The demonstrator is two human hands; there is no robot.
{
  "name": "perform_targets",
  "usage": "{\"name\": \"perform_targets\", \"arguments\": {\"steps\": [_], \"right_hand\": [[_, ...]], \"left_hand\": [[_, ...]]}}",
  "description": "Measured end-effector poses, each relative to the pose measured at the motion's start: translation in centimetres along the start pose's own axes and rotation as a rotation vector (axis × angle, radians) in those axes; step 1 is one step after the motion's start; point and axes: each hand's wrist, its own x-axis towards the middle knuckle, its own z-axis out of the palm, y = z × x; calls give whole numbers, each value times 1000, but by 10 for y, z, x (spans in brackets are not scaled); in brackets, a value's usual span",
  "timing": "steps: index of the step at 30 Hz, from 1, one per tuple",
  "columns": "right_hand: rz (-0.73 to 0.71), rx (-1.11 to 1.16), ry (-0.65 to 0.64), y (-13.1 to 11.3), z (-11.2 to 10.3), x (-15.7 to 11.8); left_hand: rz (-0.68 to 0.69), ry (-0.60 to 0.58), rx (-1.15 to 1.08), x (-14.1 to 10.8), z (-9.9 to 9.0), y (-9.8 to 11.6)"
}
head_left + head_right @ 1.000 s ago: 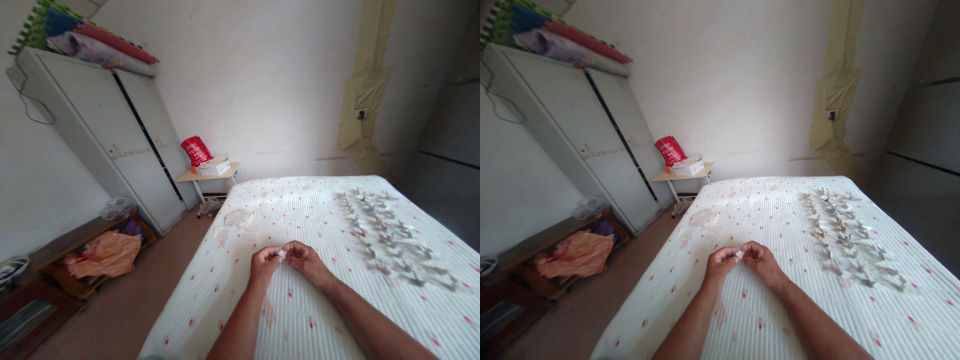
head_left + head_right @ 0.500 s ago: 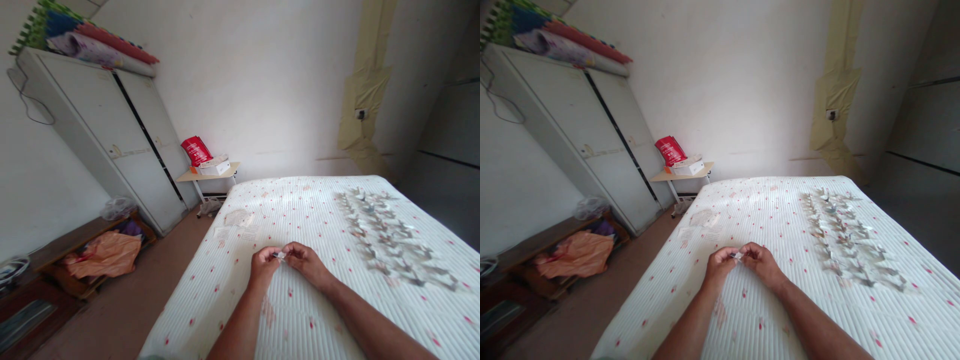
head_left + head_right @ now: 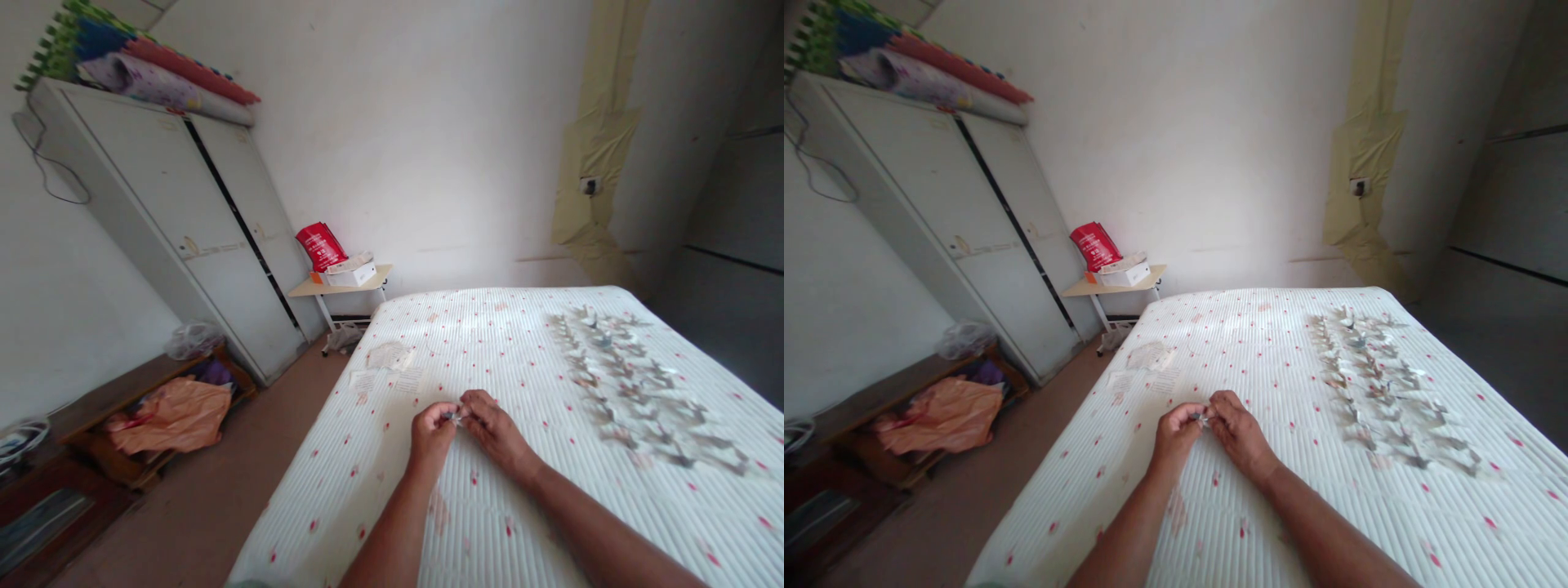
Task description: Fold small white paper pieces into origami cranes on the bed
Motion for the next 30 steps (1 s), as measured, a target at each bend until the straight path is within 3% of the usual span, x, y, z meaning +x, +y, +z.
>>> {"name": "perform_targets", "arguments": {"steps": [5,9,16,30], "right_hand": [[-51,-203,73,-4,1,-1],[-82,-295,59,-12,0,2],[-106,-336,54,-14,-1,2],[-80,-337,22,-9,0,0]], "left_hand": [[32,-7,1,0,1,2],[49,20,0,0,1,-2],[88,-9,121,0,2,-9],[43,-16,124,1,5,-10]]}}
